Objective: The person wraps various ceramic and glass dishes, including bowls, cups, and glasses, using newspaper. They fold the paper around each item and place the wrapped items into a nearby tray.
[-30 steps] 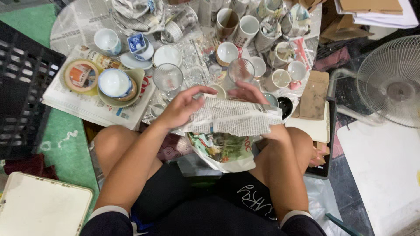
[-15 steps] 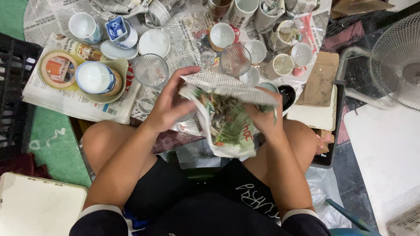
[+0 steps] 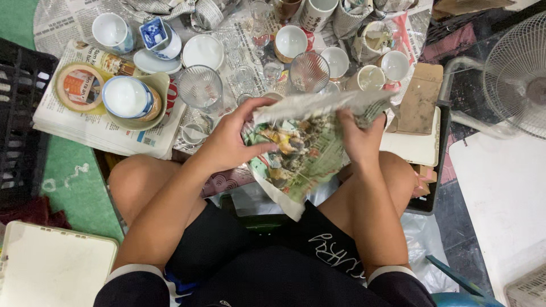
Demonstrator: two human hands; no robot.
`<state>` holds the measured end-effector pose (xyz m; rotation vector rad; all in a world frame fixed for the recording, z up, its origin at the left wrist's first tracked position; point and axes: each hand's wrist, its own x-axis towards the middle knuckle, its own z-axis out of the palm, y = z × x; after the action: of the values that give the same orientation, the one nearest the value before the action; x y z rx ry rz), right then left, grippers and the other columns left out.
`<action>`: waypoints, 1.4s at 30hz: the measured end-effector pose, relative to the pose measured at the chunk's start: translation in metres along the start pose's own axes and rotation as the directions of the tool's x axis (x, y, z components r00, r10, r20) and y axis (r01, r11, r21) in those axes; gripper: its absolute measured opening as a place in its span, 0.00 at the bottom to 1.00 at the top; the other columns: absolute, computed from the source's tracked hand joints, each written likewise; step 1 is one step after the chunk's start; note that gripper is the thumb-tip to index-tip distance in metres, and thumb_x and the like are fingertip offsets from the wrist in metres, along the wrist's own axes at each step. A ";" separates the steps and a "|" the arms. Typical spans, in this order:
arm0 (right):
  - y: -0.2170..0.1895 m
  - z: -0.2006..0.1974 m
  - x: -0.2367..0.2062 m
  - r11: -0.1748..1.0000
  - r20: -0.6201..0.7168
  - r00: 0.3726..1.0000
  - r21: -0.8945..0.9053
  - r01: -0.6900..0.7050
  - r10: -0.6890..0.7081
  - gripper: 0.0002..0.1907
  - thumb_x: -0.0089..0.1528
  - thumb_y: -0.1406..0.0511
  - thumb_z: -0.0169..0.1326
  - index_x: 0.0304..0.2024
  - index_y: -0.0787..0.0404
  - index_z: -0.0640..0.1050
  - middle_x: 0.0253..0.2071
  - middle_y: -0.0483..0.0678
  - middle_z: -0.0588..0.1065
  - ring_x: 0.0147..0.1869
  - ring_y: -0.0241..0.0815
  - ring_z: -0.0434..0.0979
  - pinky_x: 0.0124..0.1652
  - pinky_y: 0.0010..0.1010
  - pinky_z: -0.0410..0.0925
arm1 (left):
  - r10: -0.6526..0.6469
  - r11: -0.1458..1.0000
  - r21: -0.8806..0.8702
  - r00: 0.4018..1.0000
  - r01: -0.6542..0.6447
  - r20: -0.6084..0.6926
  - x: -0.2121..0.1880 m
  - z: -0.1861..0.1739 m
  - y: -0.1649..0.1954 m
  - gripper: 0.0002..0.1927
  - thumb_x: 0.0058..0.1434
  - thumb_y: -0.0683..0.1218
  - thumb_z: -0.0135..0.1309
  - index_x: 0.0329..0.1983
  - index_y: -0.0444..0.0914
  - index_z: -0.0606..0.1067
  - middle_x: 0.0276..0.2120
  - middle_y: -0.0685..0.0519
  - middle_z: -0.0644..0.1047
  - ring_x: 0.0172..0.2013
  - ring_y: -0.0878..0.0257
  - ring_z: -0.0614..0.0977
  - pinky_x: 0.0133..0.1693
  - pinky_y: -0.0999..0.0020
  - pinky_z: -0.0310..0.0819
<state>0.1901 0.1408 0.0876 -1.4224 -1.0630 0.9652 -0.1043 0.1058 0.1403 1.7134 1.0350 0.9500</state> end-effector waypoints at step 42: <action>0.004 -0.018 0.008 0.998 0.542 0.839 0.059 0.016 -0.045 0.12 0.61 0.78 0.50 0.45 0.70 0.80 0.40 0.43 0.79 0.43 0.29 0.76 0.44 0.22 0.69 | 0.076 0.971 -0.180 0.915 -0.158 -0.395 -0.010 -0.028 0.004 0.21 0.56 0.34 0.53 0.55 0.32 0.72 0.41 0.57 0.79 0.45 0.71 0.79 0.47 0.76 0.73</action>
<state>0.2101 0.1434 0.0854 -1.1004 -1.4552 1.4132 -0.1326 0.1043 0.1511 1.4561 1.0432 1.4660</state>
